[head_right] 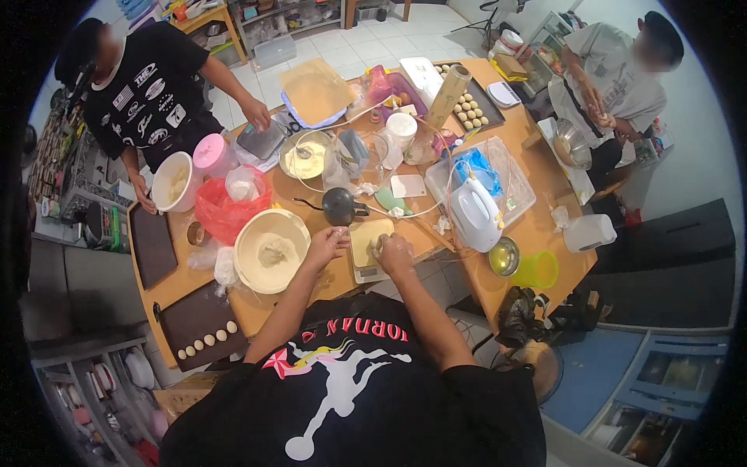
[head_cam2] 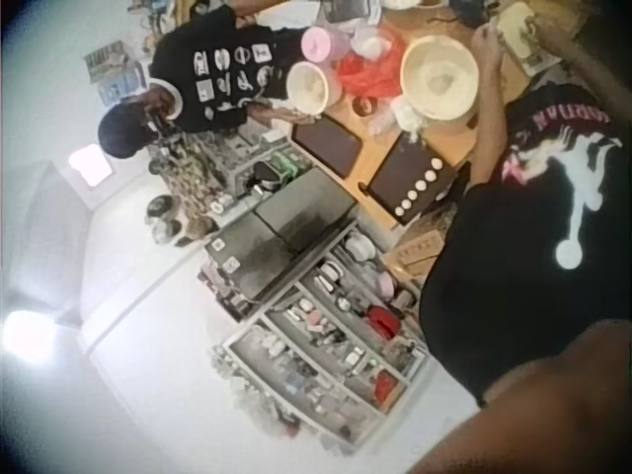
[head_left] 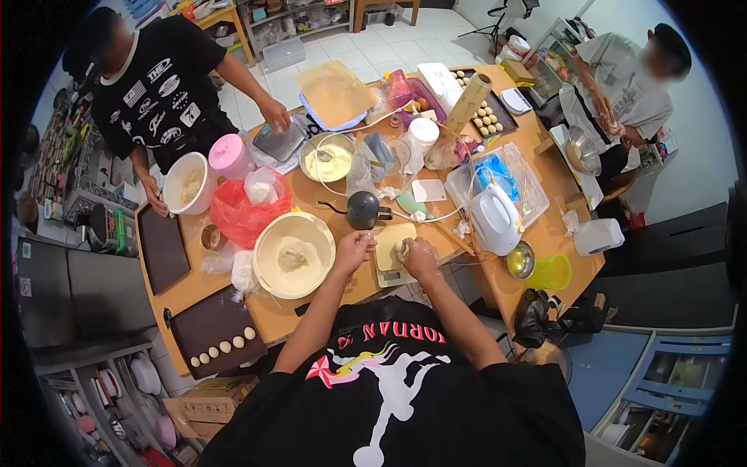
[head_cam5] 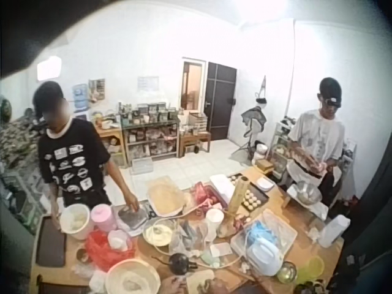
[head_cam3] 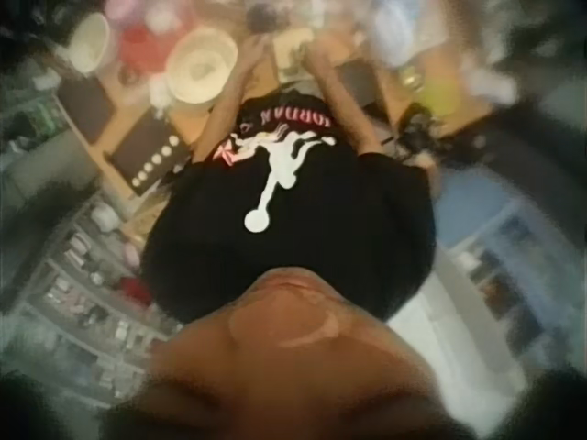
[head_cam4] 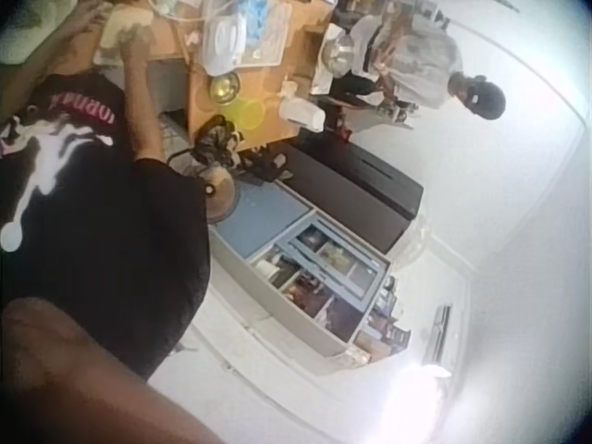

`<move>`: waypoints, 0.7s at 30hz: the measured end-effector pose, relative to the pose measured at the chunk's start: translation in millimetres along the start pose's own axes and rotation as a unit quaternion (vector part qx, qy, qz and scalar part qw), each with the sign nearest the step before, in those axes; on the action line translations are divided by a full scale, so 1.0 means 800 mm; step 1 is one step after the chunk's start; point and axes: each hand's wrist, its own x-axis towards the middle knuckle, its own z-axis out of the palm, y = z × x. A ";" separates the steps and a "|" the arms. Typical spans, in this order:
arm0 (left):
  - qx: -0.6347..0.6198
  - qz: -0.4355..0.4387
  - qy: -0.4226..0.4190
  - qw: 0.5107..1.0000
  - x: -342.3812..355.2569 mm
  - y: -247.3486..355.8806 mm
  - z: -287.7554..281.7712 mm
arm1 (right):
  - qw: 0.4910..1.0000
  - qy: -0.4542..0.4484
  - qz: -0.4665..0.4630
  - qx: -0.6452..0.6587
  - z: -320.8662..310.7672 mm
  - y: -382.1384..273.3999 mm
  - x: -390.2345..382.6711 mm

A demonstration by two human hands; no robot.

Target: The person prepares dough by hand, rolling and shaping it into rounds on a workspace and placing them onto a baking sheet.

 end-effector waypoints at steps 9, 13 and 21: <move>-0.044 0.006 -0.012 0.999 0.006 0.000 -0.009 | 0.994 0.030 0.028 0.098 -0.013 0.042 -0.008; -0.033 0.013 0.005 0.999 0.013 0.000 -0.010 | 0.986 0.008 0.051 0.156 -0.026 0.059 -0.008; -0.003 -0.017 -0.006 1.000 0.018 -0.006 -0.003 | 0.977 -0.012 0.046 0.209 -0.023 0.066 -0.011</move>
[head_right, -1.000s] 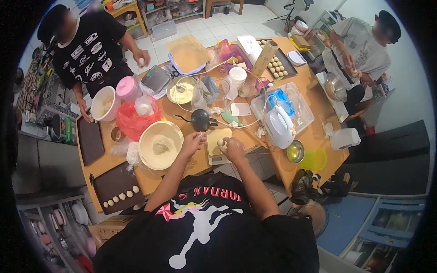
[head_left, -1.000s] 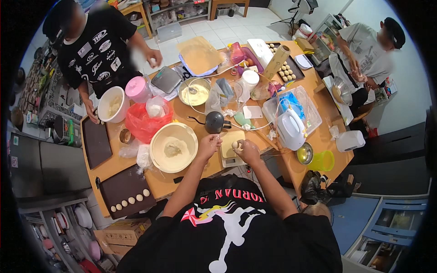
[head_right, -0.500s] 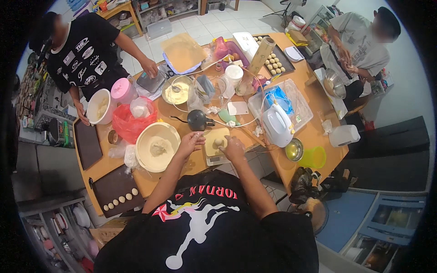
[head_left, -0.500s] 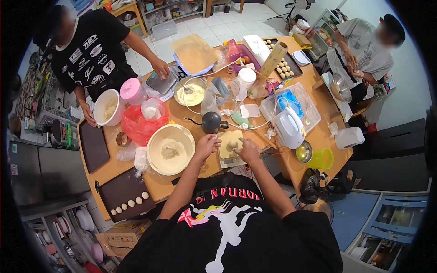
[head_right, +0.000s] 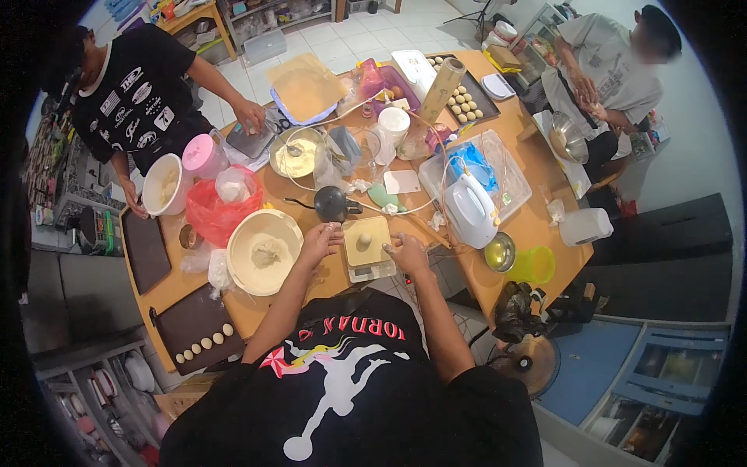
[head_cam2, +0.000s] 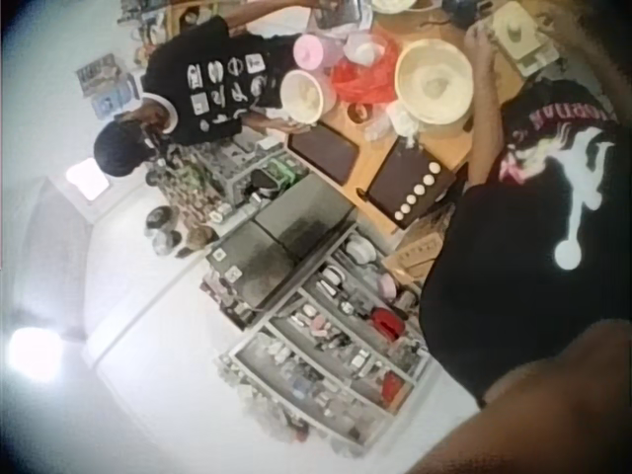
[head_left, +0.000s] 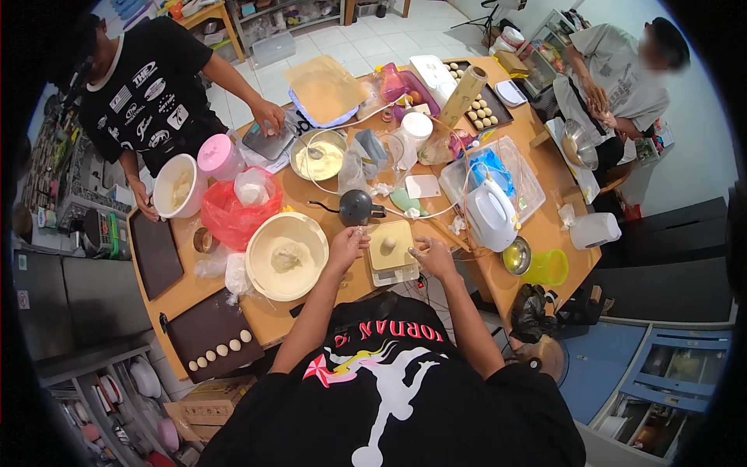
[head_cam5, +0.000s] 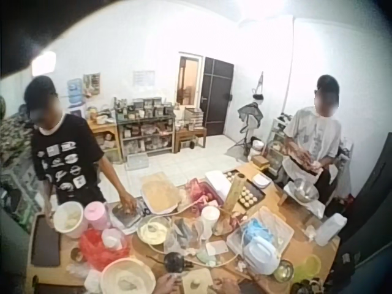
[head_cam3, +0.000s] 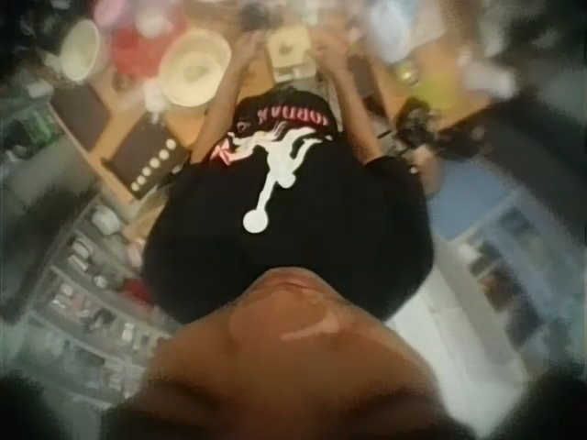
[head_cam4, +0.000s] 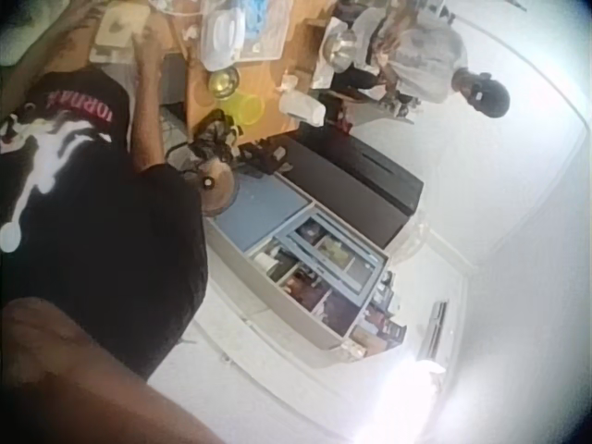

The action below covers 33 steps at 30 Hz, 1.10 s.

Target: The person prepares dough by hand, rolling and shaping it into rounds on a workspace and placing them onto a baking sheet.

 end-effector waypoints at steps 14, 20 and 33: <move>-0.025 -0.017 -0.007 1.000 -0.002 0.004 0.006 | 0.996 -0.052 0.005 0.069 -0.007 -0.018 -0.003; -0.055 -0.009 -0.006 0.998 -0.004 0.001 0.006 | 0.995 -0.069 0.020 0.075 0.000 -0.012 -0.010; -0.054 0.001 -0.002 0.999 -0.007 -0.002 0.006 | 0.990 -0.031 -0.126 -0.059 0.022 -0.037 0.003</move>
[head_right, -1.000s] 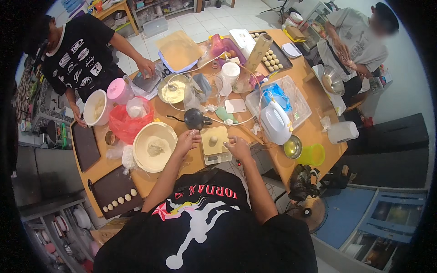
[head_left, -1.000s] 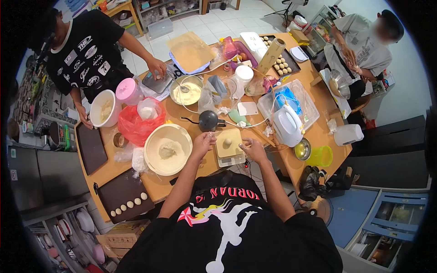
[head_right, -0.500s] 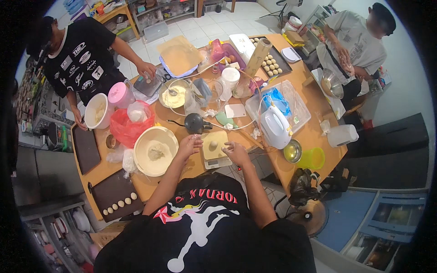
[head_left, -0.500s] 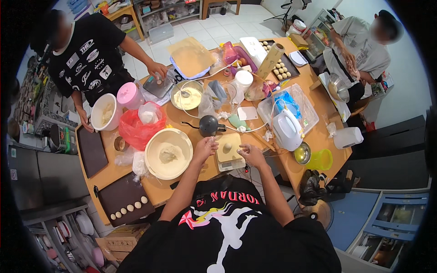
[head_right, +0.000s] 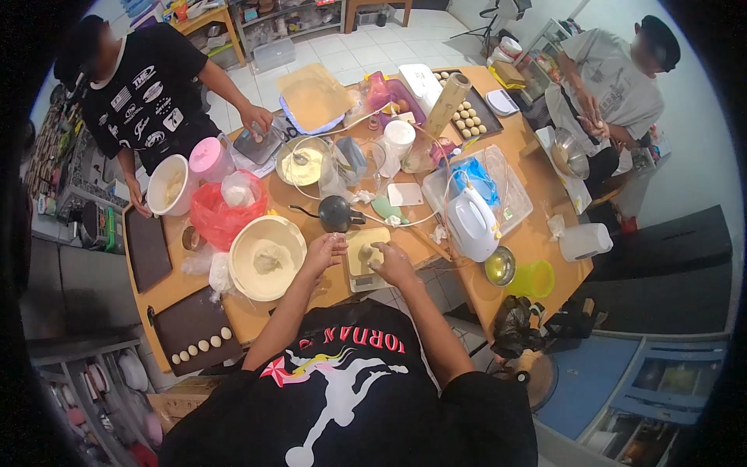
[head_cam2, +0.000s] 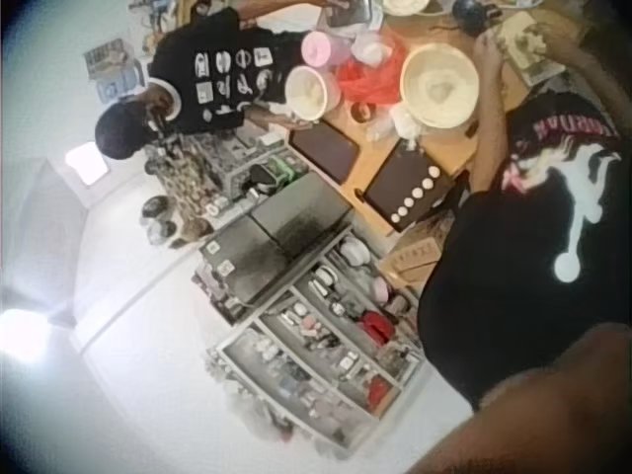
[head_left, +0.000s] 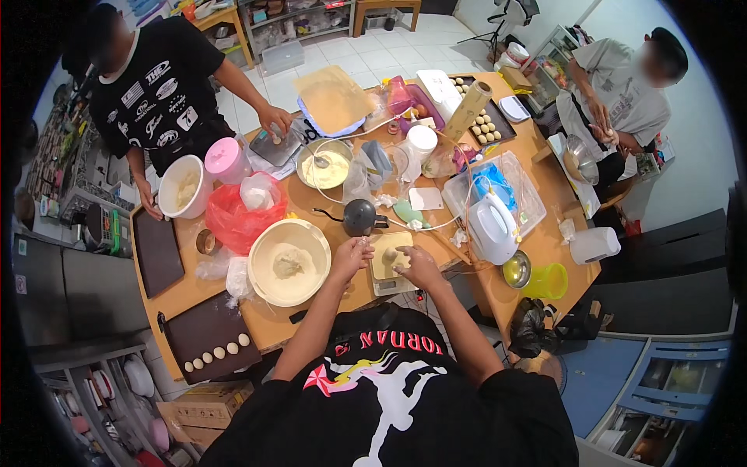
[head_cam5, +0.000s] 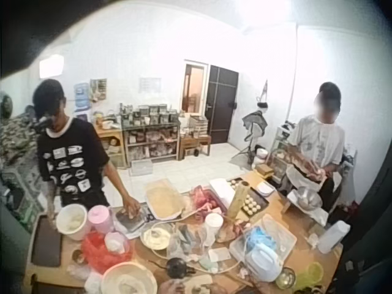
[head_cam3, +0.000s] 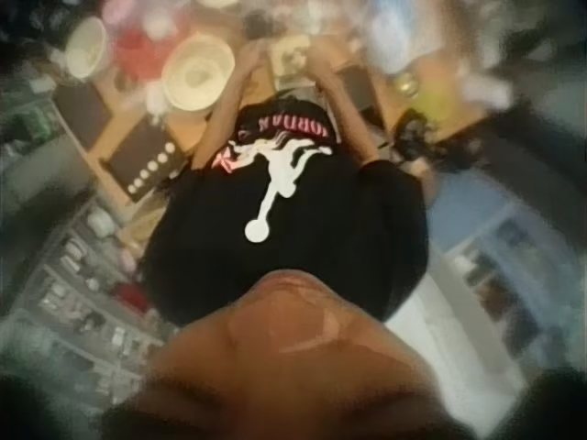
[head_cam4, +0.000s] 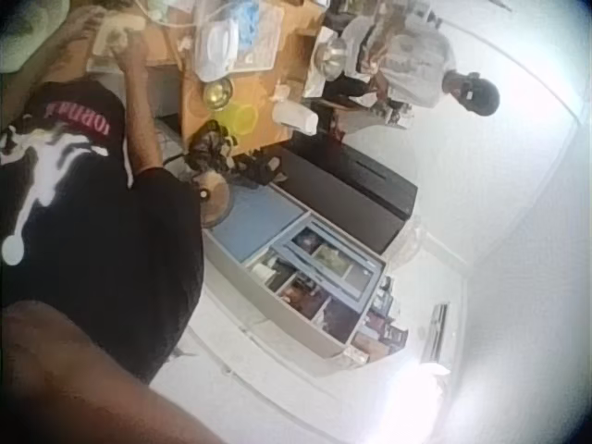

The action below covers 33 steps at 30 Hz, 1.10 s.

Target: The person prepares dough by hand, rolling and shaping it into rounds on a workspace and placing them onto a baking sheet.

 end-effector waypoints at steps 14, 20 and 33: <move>-0.001 0.006 0.035 0.999 -0.018 0.002 -0.022 | 0.981 0.031 -0.042 -0.189 0.029 -0.016 0.036; -0.025 0.013 0.043 0.999 -0.027 -0.004 -0.024 | 0.983 0.060 -0.049 -0.165 0.027 -0.012 0.030; -0.204 -0.061 0.088 0.973 -0.067 0.031 -0.018 | 0.976 0.106 -0.191 -0.027 0.000 -0.135 0.011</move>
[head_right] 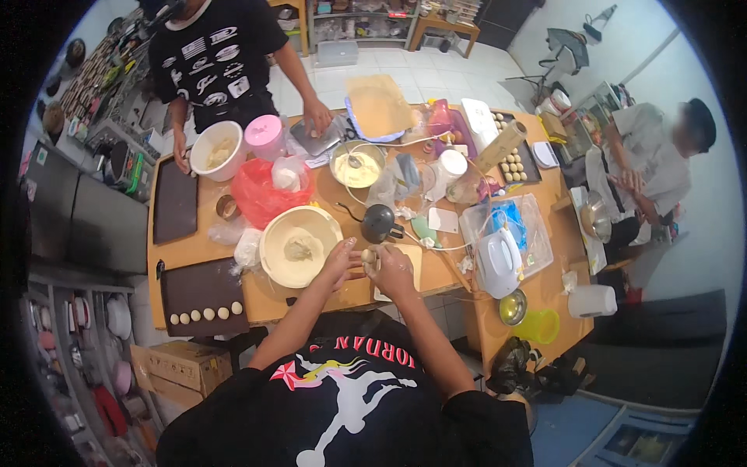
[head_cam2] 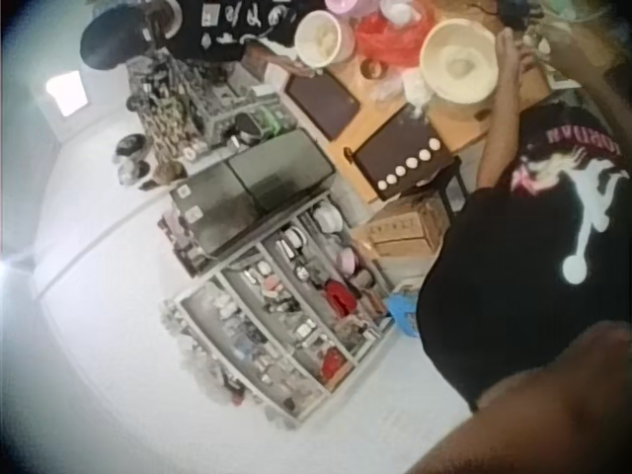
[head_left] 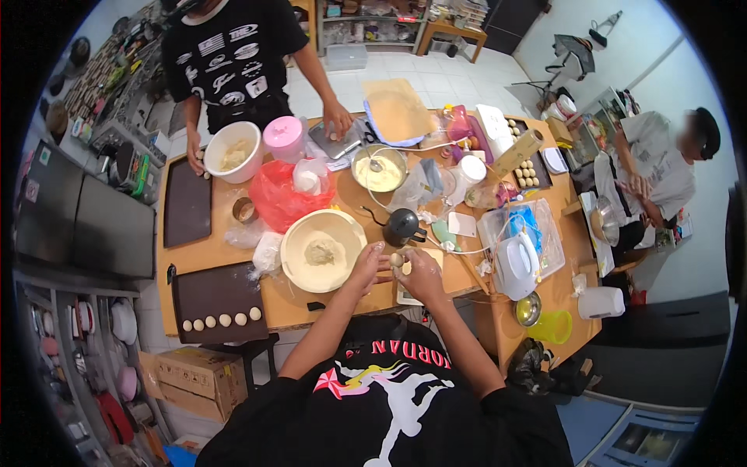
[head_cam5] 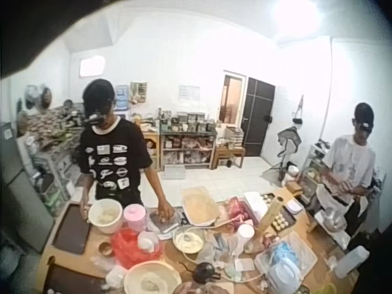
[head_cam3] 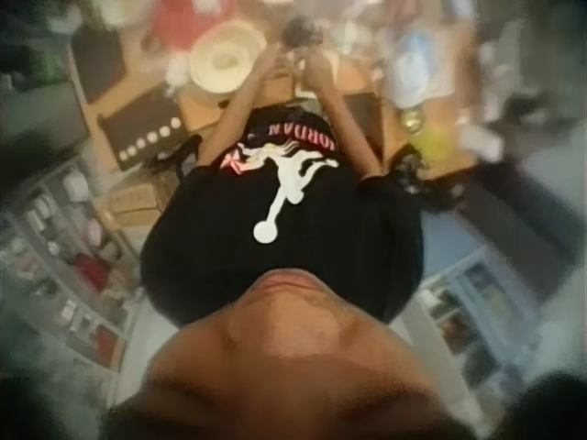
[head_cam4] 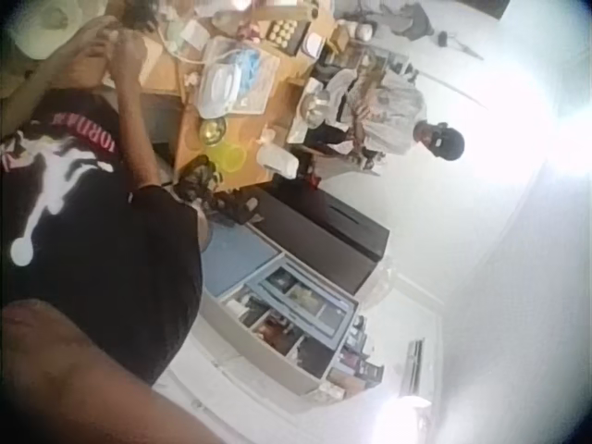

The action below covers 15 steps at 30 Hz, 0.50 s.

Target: The person prepares dough by hand, rolling and shaping it into rounds on a workspace and placing them onto a baking sheet.

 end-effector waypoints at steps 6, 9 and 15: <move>-0.190 -0.008 -0.039 0.981 0.029 -0.028 -0.074 | 0.986 -0.044 0.022 0.161 0.004 -0.070 0.020; -0.161 0.035 0.032 0.986 0.014 -0.011 -0.104 | 0.963 -0.077 0.108 0.236 0.029 -0.065 0.043; -0.172 0.063 0.168 0.969 -0.035 0.028 -0.153 | 0.982 -0.190 -0.019 0.007 0.153 -0.074 0.076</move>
